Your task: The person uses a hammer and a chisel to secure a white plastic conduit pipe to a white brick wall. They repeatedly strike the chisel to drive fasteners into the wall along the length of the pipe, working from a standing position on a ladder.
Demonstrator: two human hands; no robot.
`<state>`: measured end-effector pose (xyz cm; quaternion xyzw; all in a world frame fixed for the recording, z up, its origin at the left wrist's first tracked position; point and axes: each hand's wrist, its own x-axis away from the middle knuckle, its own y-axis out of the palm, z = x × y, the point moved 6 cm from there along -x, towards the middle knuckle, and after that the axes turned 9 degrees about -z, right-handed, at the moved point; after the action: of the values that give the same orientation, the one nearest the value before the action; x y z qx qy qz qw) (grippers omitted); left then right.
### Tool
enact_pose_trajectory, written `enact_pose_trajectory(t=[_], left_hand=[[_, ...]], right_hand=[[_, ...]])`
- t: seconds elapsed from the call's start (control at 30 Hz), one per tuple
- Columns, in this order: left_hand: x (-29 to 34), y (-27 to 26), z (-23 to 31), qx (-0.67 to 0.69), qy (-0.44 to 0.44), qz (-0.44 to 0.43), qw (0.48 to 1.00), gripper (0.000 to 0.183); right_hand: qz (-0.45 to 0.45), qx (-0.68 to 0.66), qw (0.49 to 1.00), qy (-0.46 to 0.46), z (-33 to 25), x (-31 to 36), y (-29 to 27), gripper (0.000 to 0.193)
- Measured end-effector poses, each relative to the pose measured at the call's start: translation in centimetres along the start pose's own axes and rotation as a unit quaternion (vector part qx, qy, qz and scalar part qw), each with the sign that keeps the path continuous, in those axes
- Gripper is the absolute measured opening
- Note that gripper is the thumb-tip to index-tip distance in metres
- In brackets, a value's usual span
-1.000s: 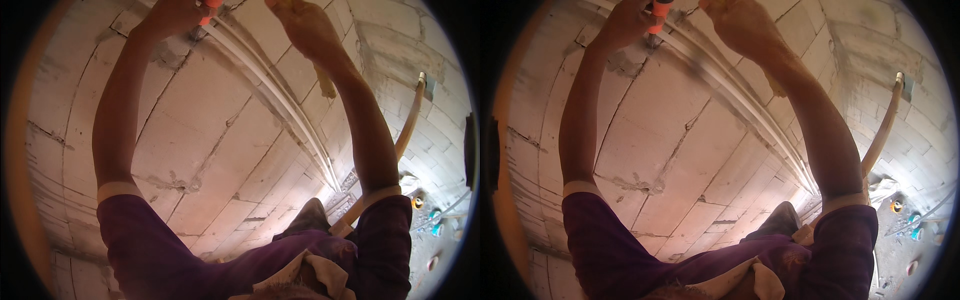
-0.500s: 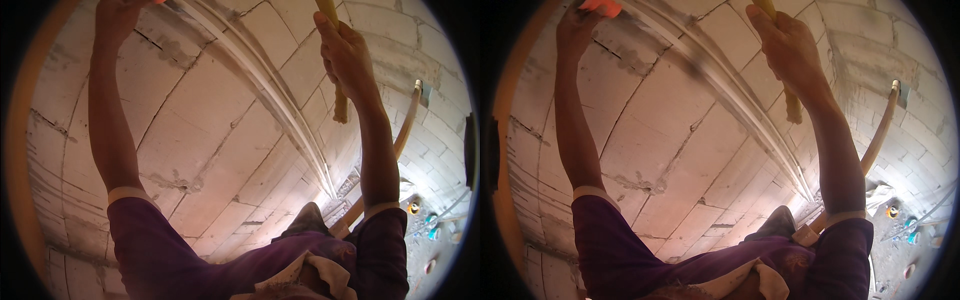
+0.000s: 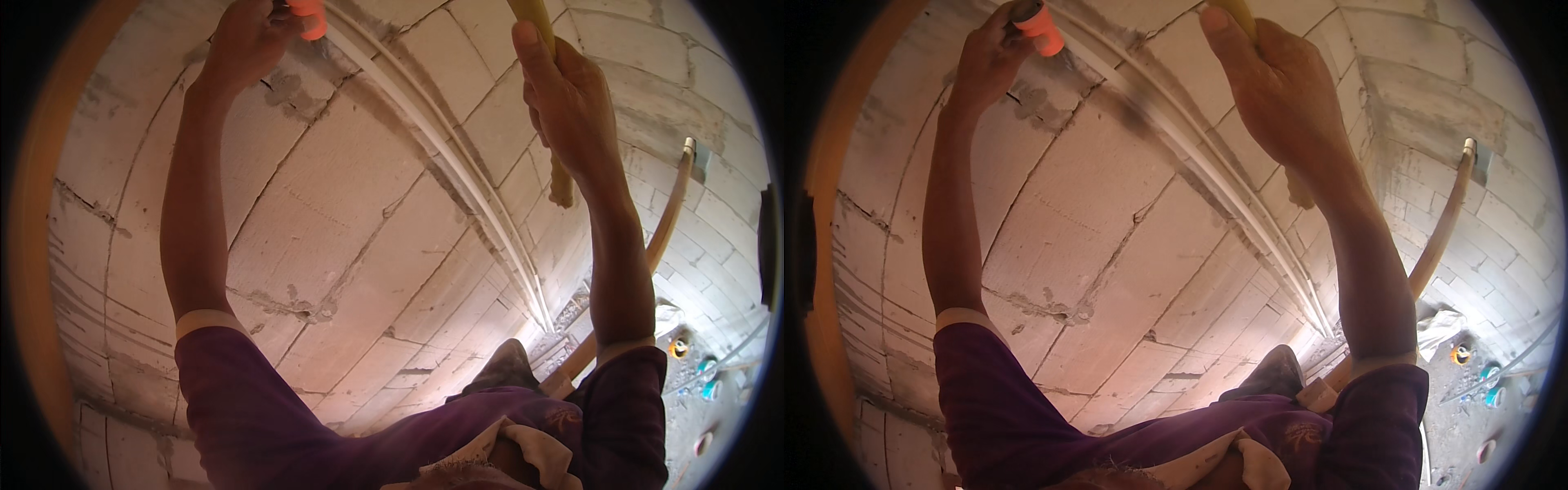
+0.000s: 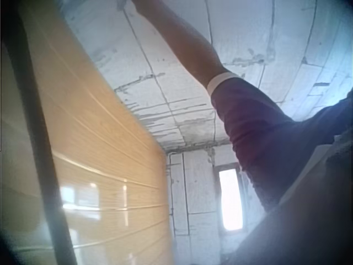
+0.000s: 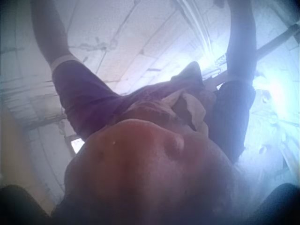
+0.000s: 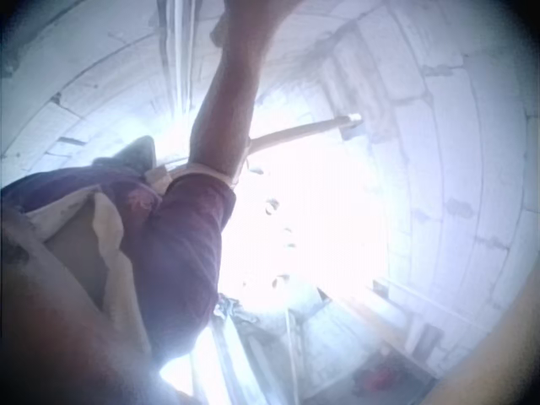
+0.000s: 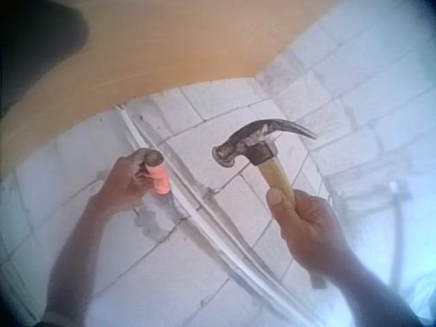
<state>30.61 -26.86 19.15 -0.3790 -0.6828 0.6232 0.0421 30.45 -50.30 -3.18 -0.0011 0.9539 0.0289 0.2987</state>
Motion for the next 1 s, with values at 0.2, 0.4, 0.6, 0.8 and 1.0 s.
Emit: enact_pose_trajectory(t=[0.2,0.4,0.6,0.8,1.0], left_hand=[[-0.7,-0.5,2.0,-0.033,-0.012,-0.03,0.999,0.037],[-0.5,0.3,0.8,-0.02,0.002,-0.023,1.0,0.037],[-0.7,0.4,2.0,-0.086,0.03,-0.021,0.996,0.031],[-1.8,2.0,4.8,-0.06,-0.044,-0.046,0.996,0.025],[-5.9,3.7,5.3,-0.136,-0.089,-0.196,0.967,0.011]], right_hand=[[-0.017,-0.056,0.998,0.035,-2.4,-1.7,2.0,0.052],[0.036,-0.015,0.999,-0.003,-5.3,-2.3,2.3,0.052],[-0.062,0.032,0.996,-0.05,-2.7,-4.4,6.6,0.05],[0.014,-0.084,0.995,-0.051,-4.5,-3.3,3.6,0.046],[-0.034,0.059,0.995,0.069,-2.4,-4.6,1.3,0.048]])
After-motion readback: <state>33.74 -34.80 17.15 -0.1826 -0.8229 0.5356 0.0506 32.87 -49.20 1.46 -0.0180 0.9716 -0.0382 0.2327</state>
